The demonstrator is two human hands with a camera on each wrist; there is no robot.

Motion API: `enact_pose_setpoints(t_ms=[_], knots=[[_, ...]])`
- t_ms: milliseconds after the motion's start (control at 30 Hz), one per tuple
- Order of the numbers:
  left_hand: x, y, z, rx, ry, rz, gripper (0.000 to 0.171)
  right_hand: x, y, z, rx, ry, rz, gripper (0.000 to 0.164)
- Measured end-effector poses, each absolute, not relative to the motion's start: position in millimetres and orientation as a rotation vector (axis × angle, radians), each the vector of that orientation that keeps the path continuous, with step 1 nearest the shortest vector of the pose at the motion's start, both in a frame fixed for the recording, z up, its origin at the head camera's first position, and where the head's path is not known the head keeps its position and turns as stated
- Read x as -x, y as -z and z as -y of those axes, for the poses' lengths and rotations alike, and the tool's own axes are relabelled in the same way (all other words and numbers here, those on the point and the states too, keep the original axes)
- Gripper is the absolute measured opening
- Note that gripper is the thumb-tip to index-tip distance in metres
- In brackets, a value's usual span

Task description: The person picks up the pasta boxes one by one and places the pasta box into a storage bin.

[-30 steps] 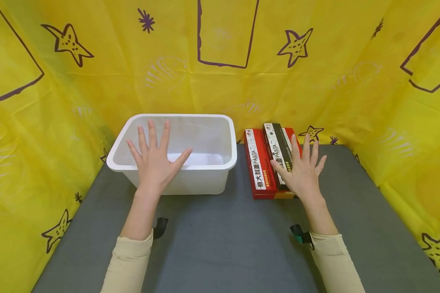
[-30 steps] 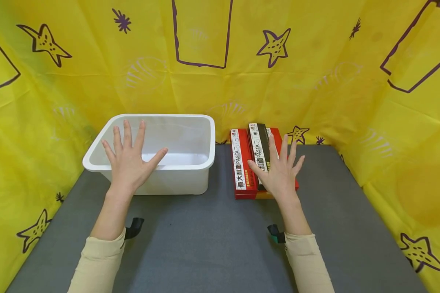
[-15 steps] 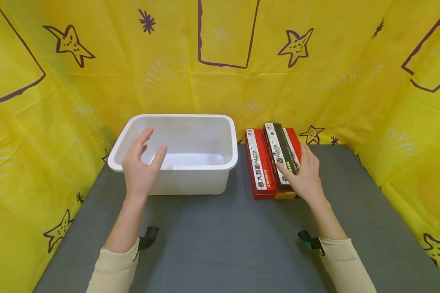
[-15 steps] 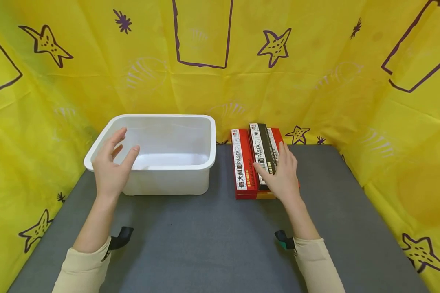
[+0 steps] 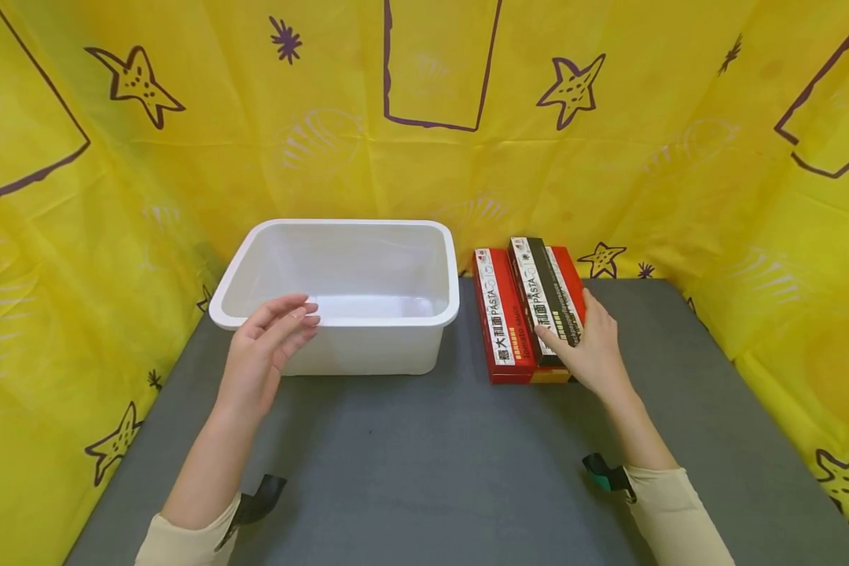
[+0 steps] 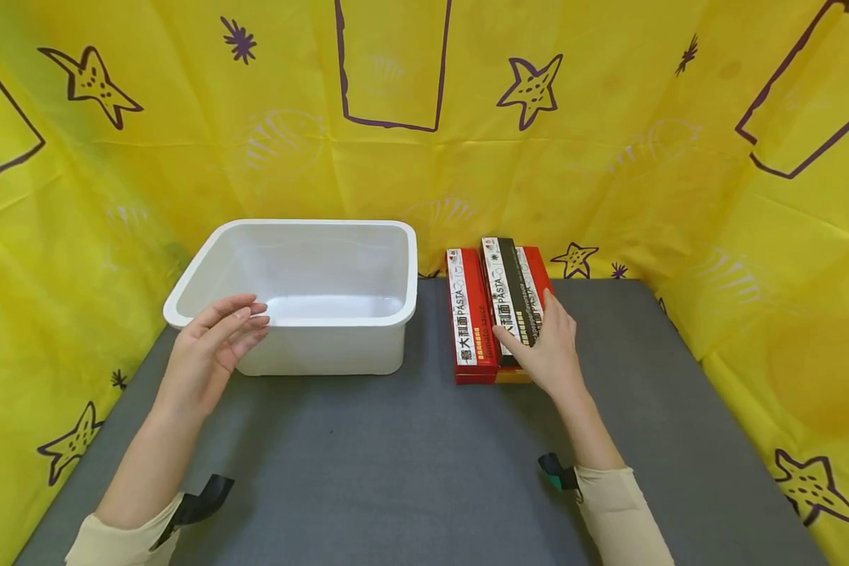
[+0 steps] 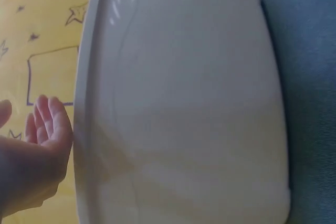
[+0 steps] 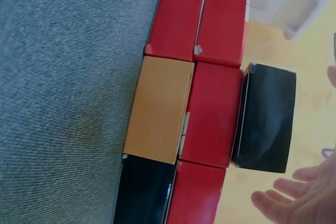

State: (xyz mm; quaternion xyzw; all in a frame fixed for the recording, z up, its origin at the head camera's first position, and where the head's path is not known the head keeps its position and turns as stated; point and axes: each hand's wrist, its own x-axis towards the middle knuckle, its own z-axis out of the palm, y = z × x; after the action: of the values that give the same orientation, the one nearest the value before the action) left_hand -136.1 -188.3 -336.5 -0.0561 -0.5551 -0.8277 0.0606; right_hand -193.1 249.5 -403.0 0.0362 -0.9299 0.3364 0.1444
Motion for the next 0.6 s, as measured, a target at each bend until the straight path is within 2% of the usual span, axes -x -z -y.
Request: enact_pose_setpoints(t_ms=[233,600], knots=[[133,358,192,0.242,2.652,1.814,0.015,188,407,-254,-0.025,-0.994,2.74,0.106],[133,377,197,0.096,2.723,1.934,0.014,188,415,-255,-0.006,-0.97,2.792,0.104]])
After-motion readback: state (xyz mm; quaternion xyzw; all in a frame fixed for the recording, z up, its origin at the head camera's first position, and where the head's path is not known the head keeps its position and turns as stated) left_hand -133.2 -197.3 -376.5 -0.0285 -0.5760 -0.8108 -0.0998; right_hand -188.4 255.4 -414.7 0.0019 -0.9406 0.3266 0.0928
